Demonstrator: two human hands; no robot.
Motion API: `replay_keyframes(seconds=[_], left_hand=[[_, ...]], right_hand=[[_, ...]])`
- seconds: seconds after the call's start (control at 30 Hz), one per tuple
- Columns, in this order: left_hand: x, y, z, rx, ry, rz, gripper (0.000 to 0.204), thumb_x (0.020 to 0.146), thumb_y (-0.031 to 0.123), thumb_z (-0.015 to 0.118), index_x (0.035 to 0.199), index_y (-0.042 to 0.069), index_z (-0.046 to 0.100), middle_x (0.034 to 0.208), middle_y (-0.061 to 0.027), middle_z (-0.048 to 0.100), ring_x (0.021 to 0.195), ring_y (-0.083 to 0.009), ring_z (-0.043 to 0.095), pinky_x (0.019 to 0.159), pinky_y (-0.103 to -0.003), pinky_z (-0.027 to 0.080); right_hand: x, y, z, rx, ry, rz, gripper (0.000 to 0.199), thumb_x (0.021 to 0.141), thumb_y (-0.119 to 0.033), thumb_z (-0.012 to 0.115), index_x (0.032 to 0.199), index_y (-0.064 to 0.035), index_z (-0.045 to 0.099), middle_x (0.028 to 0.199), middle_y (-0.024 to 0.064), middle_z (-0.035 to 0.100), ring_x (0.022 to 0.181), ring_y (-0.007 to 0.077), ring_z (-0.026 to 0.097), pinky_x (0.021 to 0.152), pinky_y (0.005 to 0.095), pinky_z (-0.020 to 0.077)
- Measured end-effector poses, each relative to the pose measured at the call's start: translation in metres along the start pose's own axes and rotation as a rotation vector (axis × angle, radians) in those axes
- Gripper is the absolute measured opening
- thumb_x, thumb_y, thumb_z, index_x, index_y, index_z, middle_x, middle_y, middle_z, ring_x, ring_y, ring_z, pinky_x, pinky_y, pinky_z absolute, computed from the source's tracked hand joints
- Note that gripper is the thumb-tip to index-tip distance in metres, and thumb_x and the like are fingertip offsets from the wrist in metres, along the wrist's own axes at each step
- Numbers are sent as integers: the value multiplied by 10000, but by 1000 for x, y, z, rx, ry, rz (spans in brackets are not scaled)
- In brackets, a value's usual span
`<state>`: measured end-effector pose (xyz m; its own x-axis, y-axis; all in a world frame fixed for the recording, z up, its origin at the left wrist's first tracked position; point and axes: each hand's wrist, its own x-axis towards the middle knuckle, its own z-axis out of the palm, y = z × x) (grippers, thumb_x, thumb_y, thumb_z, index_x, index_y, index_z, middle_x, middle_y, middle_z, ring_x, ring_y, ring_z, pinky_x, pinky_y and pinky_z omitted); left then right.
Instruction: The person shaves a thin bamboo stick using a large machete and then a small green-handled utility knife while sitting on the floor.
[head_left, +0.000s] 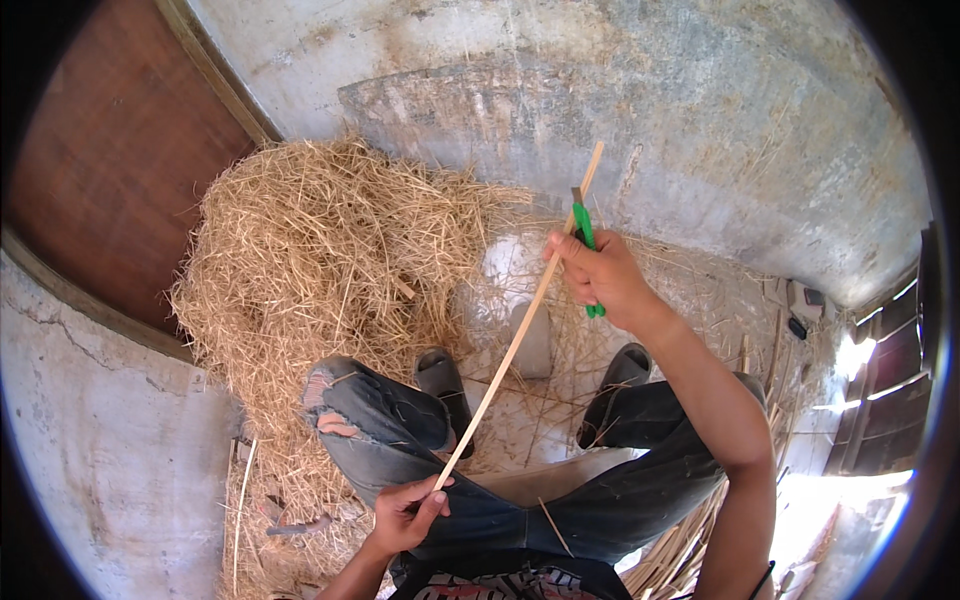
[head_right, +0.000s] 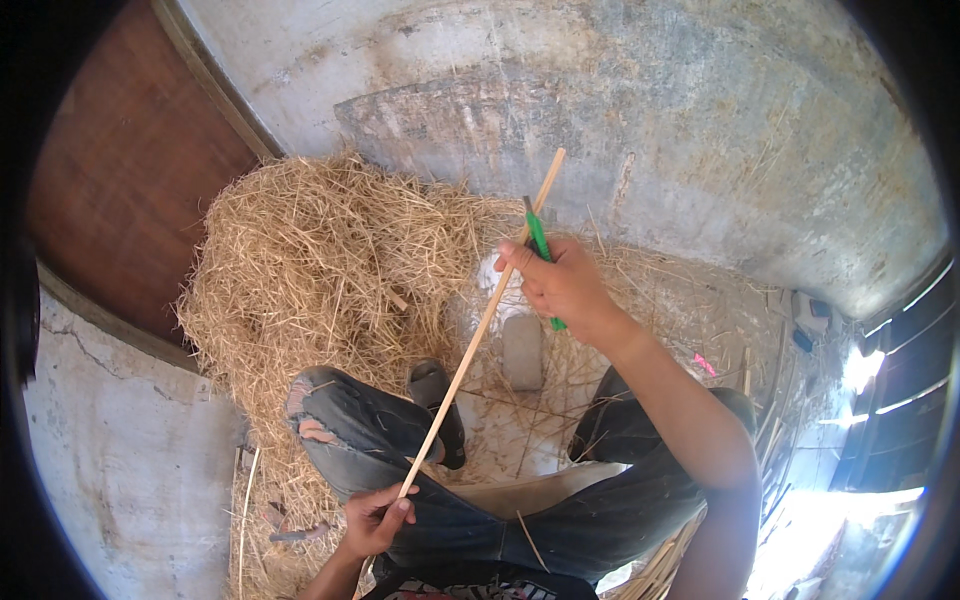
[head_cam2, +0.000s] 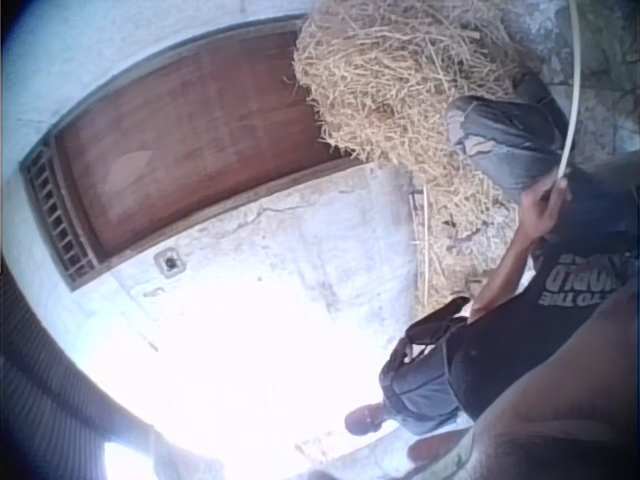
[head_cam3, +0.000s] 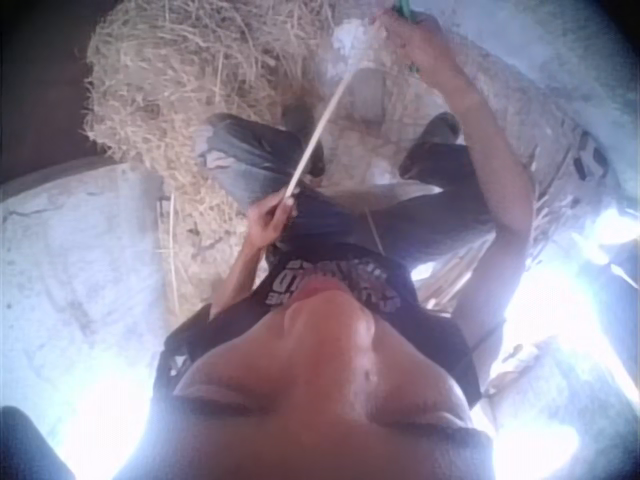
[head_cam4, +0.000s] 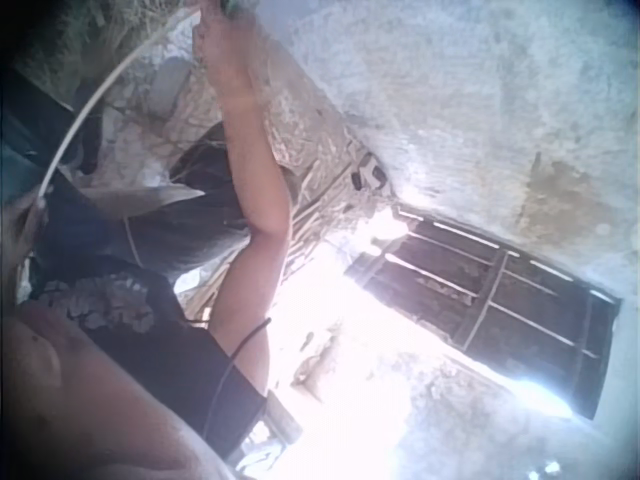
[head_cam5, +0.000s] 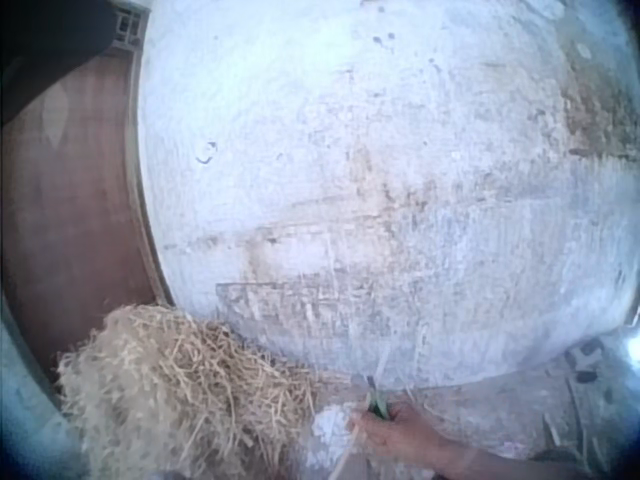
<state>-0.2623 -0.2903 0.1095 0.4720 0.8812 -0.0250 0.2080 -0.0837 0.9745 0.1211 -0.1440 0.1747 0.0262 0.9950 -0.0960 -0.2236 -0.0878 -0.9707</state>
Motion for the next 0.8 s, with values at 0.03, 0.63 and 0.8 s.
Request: replay_keyframes(seconds=[0.03, 0.63, 0.8], left_hand=[[2, 0, 1, 8, -7, -21, 244, 971, 19, 626, 1193, -58, 689, 763, -80, 698, 657, -92, 649, 591, -230, 502], [105, 32, 77, 184, 316, 285, 401, 927, 34, 682, 1305, -78, 609, 1053, -120, 676, 895, -135, 635, 749, -268, 519], [105, 72, 44, 601, 639, 709, 461, 894, 77, 627, 1331, -60, 570, 1281, -200, 595, 1120, -336, 591, 978, -432, 462]], right_hand=[[-2, 1, 3, -8, -14, 5, 335, 1007, -346, 643, 954, -15, 658, 527, -80, 358, 425, 35, 306, 411, 248, 237], [-59, 35, 86, -542, -135, -373, 195, 950, -213, 688, 1030, -35, 694, 719, 111, 657, 652, 179, 632, 595, 328, 479], [-43, 1, 43, -1082, -109, -454, 202, 853, -107, 682, 1052, -74, 694, 741, 164, 672, 676, 344, 672, 598, 424, 507]])
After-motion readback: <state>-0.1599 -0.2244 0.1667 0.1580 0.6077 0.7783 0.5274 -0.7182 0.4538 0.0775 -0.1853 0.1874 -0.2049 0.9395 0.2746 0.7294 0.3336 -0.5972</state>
